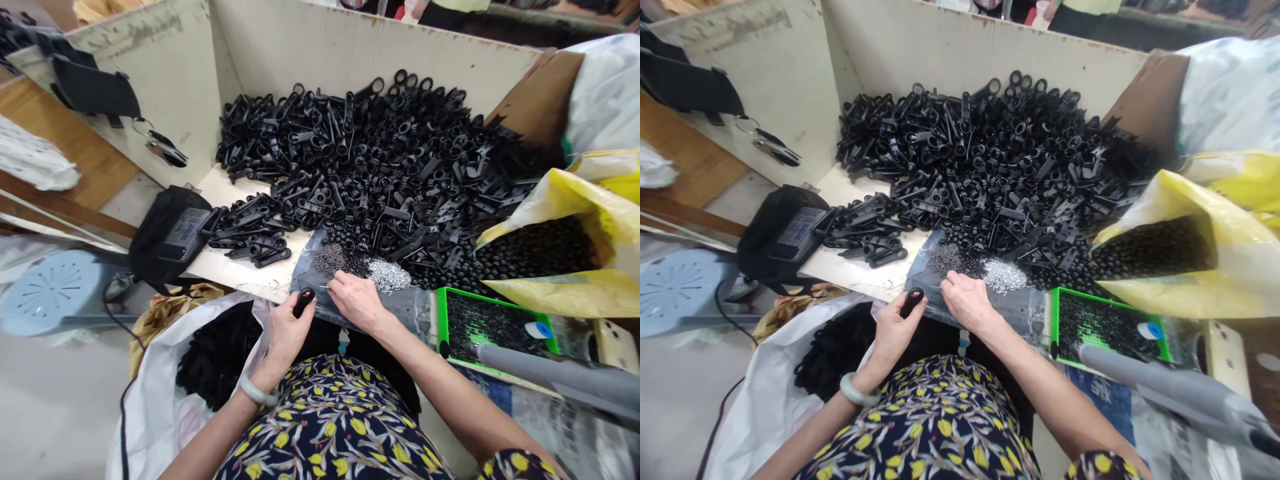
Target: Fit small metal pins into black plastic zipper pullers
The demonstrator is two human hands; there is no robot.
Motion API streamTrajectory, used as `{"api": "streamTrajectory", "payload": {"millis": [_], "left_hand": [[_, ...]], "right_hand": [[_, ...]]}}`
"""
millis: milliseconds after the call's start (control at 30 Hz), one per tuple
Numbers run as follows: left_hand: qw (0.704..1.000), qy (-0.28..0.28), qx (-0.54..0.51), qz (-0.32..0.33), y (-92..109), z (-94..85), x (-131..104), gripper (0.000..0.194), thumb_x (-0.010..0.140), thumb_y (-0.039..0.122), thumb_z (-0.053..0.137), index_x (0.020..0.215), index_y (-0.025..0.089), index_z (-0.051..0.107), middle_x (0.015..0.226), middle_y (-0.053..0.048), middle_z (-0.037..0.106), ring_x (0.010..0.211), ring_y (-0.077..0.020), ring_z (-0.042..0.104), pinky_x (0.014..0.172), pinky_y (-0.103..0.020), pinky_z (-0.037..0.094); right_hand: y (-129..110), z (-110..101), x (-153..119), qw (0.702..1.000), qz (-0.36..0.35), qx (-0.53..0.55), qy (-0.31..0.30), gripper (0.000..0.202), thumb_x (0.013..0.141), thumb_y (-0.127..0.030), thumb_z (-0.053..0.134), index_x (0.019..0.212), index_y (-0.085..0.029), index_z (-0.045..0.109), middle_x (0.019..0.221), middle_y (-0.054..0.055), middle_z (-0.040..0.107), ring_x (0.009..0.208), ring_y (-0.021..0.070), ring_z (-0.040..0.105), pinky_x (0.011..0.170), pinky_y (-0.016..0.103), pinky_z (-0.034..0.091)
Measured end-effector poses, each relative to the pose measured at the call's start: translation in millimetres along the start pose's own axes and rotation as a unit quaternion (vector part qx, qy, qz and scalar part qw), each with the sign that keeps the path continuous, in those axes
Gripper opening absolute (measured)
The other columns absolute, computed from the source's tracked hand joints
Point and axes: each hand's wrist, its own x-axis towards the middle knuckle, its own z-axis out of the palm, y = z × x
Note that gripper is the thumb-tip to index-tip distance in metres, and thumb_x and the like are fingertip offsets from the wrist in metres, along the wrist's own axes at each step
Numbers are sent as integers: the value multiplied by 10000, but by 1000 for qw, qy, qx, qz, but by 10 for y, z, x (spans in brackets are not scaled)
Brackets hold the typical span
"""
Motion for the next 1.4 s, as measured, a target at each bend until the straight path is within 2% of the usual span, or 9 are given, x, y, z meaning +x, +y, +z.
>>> {"api": "streamTrajectory", "payload": {"millis": [167, 300, 467, 600, 700, 800, 933, 1067, 1400], "left_hand": [[995, -4, 91, 41, 149, 62, 40, 206, 926, 367, 628, 817, 207, 699, 653, 24, 671, 602, -146, 573, 609, -239, 376], [981, -56, 152, 107, 191, 134, 123, 179, 954, 288, 603, 833, 210, 709, 734, -9, 726, 636, -165, 614, 620, -265, 358], [924, -116, 247, 269, 144, 229, 309, 120, 949, 184, 617, 1001, 222, 718, 920, -48, 787, 814, -206, 695, 735, -325, 368], [899, -147, 287, 297, 153, 227, 384, 133, 941, 146, 596, 957, 209, 712, 828, -45, 760, 771, -208, 673, 753, -344, 359], [946, -143, 187, 223, 185, 191, 348, 133, 942, 210, 601, 856, 198, 702, 776, -31, 721, 716, -186, 622, 722, -322, 365], [988, -140, -51, 35, 250, 155, 253, 228, 915, 387, 653, 810, 186, 674, 639, 24, 593, 585, -135, 497, 598, -266, 338], [925, -169, -299, -162, 376, 134, 134, 351, 781, 487, 786, 839, 172, 645, 549, 83, 439, 494, -79, 319, 474, -222, 208], [903, -158, -354, -187, 430, 142, 98, 395, 715, 478, 846, 763, 170, 603, 556, 75, 469, 496, -60, 315, 455, -203, 187], [915, -172, -332, -150, 338, 172, 48, 368, 802, 493, 785, 768, 167, 617, 569, 57, 519, 485, -61, 342, 451, -206, 192]], "right_hand": [[203, -93, -89, 989, 64, 126, 49, 144, 983, -239, 584, 901, -219, 701, 904, 12, 677, 789, 142, 628, 657, 255, 391], [402, -71, -406, 964, 119, 222, 80, 115, 947, -222, 614, 897, -237, 717, 837, -15, 671, 746, 135, 629, 684, 248, 432], [347, 47, -686, 984, 94, 142, 45, 155, 1015, -252, 559, 985, -237, 711, 930, 12, 689, 844, 151, 662, 710, 254, 439], [302, 34, -711, 997, 45, 53, 43, 223, 1060, -236, 490, 1069, -237, 713, 949, 41, 676, 876, 156, 644, 673, 247, 409], [345, 0, -733, 999, 20, 31, 33, 244, 1058, -213, 480, 1013, -227, 719, 929, 51, 673, 877, 164, 630, 667, 248, 403], [381, -1, -744, 990, 48, 117, 60, 220, 1049, -229, 507, 1002, -225, 723, 940, 45, 684, 854, 159, 635, 711, 250, 437], [299, 1, -644, 931, 102, 320, 141, 149, 997, -280, 608, 947, -227, 739, 863, 18, 677, 715, 141, 596, 680, 263, 462], [146, -42, -484, 885, 112, 412, 183, 168, 956, -335, 657, 887, -213, 750, 780, 13, 640, 638, 138, 528, 587, 268, 429], [120, -54, -354, 891, 66, 416, 168, 165, 956, -331, 653, 893, -209, 744, 796, 17, 646, 615, 126, 508, 569, 268, 414]]}}
